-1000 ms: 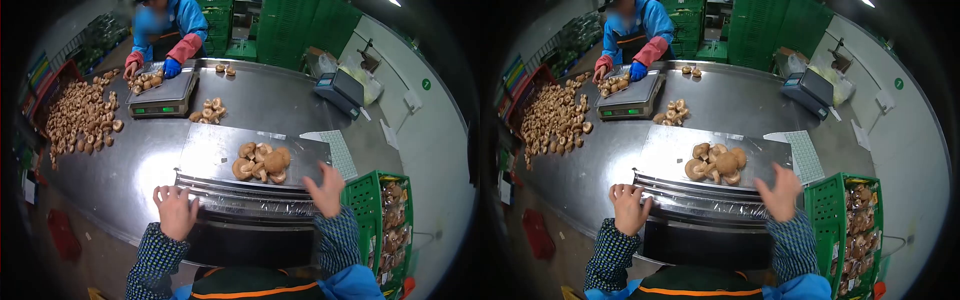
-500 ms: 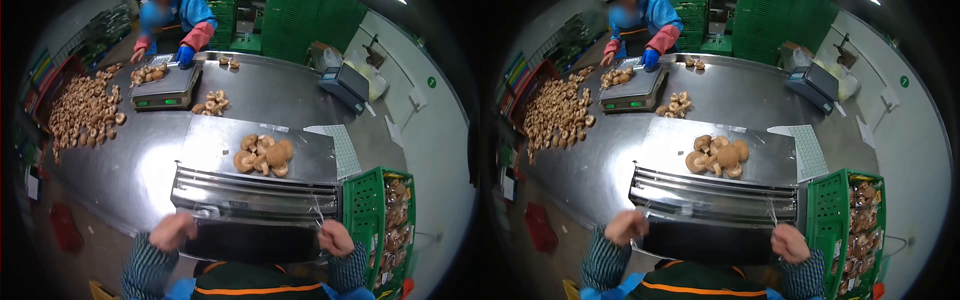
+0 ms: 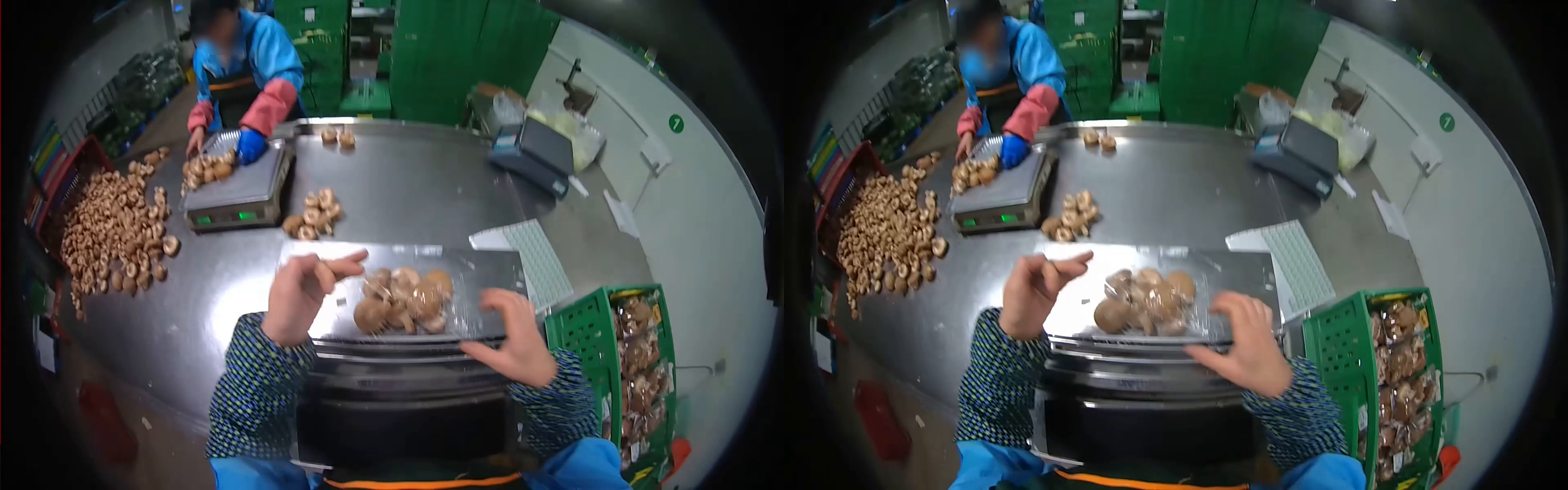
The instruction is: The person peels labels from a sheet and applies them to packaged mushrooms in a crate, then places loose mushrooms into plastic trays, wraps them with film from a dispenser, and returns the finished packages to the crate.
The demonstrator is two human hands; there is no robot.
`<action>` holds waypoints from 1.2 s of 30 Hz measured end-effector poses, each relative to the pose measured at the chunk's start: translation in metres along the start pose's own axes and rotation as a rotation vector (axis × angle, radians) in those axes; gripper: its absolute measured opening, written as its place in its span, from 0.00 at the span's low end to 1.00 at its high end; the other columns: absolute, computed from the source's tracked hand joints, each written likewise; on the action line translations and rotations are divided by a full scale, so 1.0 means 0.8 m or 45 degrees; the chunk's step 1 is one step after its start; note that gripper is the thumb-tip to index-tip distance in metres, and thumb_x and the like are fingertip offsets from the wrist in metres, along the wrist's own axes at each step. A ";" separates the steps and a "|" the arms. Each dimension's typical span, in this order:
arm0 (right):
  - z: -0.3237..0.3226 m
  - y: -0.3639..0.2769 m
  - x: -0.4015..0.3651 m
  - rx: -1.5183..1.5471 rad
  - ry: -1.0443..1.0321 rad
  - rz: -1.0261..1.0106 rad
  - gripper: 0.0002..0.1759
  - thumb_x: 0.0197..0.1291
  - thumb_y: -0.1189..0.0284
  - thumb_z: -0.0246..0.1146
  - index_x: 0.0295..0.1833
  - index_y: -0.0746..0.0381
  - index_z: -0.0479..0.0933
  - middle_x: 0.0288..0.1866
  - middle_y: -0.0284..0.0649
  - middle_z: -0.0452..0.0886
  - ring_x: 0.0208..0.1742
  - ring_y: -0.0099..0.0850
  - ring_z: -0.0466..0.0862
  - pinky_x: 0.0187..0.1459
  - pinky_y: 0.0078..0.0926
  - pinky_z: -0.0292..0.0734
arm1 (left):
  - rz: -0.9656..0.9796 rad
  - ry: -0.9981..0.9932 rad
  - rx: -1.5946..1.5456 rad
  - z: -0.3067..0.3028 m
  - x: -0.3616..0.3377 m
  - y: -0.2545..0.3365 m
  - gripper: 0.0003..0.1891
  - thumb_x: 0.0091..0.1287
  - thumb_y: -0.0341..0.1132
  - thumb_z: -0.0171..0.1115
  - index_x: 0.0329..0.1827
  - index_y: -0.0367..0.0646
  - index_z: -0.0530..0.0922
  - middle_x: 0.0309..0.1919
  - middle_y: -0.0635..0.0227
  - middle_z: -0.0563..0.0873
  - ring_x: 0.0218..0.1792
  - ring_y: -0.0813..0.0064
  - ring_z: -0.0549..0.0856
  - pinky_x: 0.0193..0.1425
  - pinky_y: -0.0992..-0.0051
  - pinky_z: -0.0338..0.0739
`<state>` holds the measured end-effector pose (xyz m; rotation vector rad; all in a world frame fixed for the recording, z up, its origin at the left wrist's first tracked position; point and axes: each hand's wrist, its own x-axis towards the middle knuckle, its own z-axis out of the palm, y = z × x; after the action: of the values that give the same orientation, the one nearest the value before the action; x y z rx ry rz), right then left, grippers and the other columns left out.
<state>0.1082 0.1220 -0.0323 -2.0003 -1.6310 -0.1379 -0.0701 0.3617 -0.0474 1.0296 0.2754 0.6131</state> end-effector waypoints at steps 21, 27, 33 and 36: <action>-0.158 0.044 -0.051 1.552 1.341 0.337 0.14 0.66 0.71 0.48 0.50 0.70 0.71 0.53 0.46 0.74 0.52 0.30 0.76 0.57 0.29 0.70 | 0.022 -0.463 -0.403 -0.026 0.008 0.029 0.29 0.69 0.43 0.31 0.16 0.41 0.76 0.33 0.53 0.84 0.57 0.52 0.74 0.66 0.49 0.58; 0.002 0.018 -0.007 0.698 0.049 0.530 0.24 0.48 0.68 0.68 0.49 0.63 0.68 0.43 0.38 0.73 0.46 0.28 0.73 0.48 0.25 0.68 | -0.022 -0.366 -0.080 0.003 0.019 0.021 0.28 0.66 0.38 0.30 0.13 0.40 0.75 0.32 0.52 0.85 0.57 0.51 0.74 0.67 0.57 0.56; 0.102 -0.018 -0.013 -0.170 0.040 0.239 0.23 0.40 0.62 0.73 0.38 0.62 0.73 0.40 0.41 0.67 0.42 0.37 0.69 0.42 0.32 0.64 | 0.092 -0.307 -0.089 0.000 0.005 0.019 0.27 0.65 0.38 0.30 0.15 0.40 0.76 0.36 0.50 0.84 0.58 0.50 0.72 0.68 0.59 0.55; 0.096 -0.013 -0.032 -0.009 0.041 0.218 0.10 0.48 0.70 0.68 0.34 0.64 0.78 0.41 0.41 0.70 0.34 0.32 0.73 0.36 0.28 0.68 | 0.097 -0.276 -0.102 -0.001 -0.007 0.024 0.27 0.65 0.38 0.30 0.15 0.39 0.76 0.36 0.50 0.84 0.58 0.51 0.72 0.68 0.59 0.55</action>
<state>0.0718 0.1370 -0.1041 -2.1210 -1.4340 -0.1111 -0.0816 0.3664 -0.0318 1.0227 0.0215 0.5712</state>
